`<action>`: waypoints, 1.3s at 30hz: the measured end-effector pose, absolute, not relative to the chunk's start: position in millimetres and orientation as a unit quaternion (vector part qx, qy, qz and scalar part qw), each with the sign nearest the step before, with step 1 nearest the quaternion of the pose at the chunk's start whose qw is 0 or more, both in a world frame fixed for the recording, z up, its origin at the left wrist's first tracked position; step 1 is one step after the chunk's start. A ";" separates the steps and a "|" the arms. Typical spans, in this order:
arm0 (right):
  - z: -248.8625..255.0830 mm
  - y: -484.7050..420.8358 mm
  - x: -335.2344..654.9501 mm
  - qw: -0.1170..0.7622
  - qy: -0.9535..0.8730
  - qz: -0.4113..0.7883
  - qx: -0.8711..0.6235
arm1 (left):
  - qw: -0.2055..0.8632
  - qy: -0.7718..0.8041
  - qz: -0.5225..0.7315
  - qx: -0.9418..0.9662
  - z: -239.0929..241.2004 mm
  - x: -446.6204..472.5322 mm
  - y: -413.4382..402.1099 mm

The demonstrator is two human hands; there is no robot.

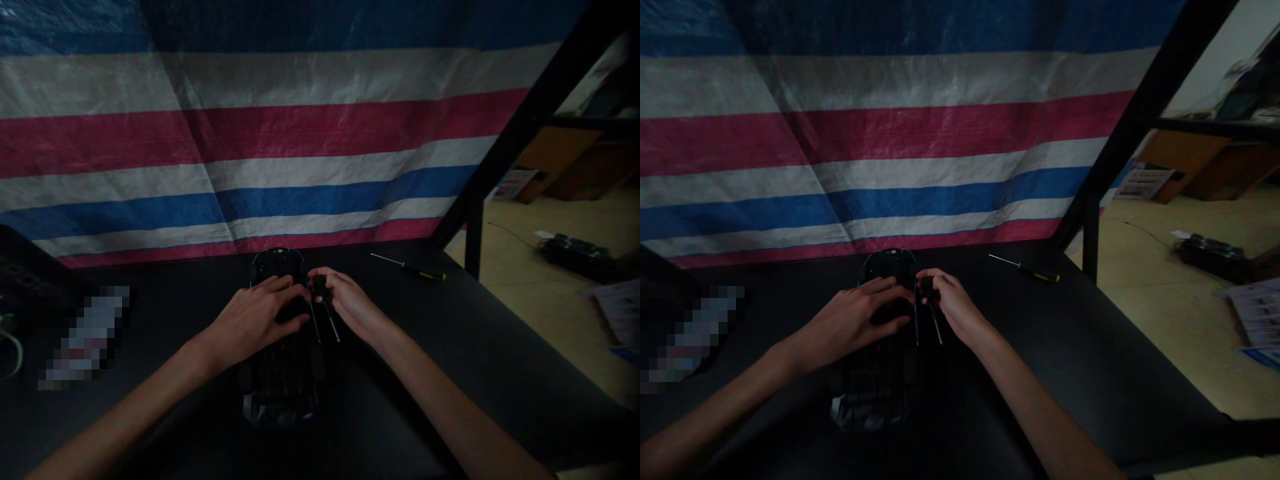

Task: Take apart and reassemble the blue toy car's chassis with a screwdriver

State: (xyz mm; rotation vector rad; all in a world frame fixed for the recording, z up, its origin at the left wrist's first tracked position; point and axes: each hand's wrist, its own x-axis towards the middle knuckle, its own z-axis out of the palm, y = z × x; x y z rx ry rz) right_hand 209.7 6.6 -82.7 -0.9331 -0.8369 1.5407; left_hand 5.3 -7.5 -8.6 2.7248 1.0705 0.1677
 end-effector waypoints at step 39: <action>-95.5 6.2 197.0 0.545 -0.388 0.644 -0.371 | 0.428 0.323 -0.139 0.833 17.3 28.7 60.9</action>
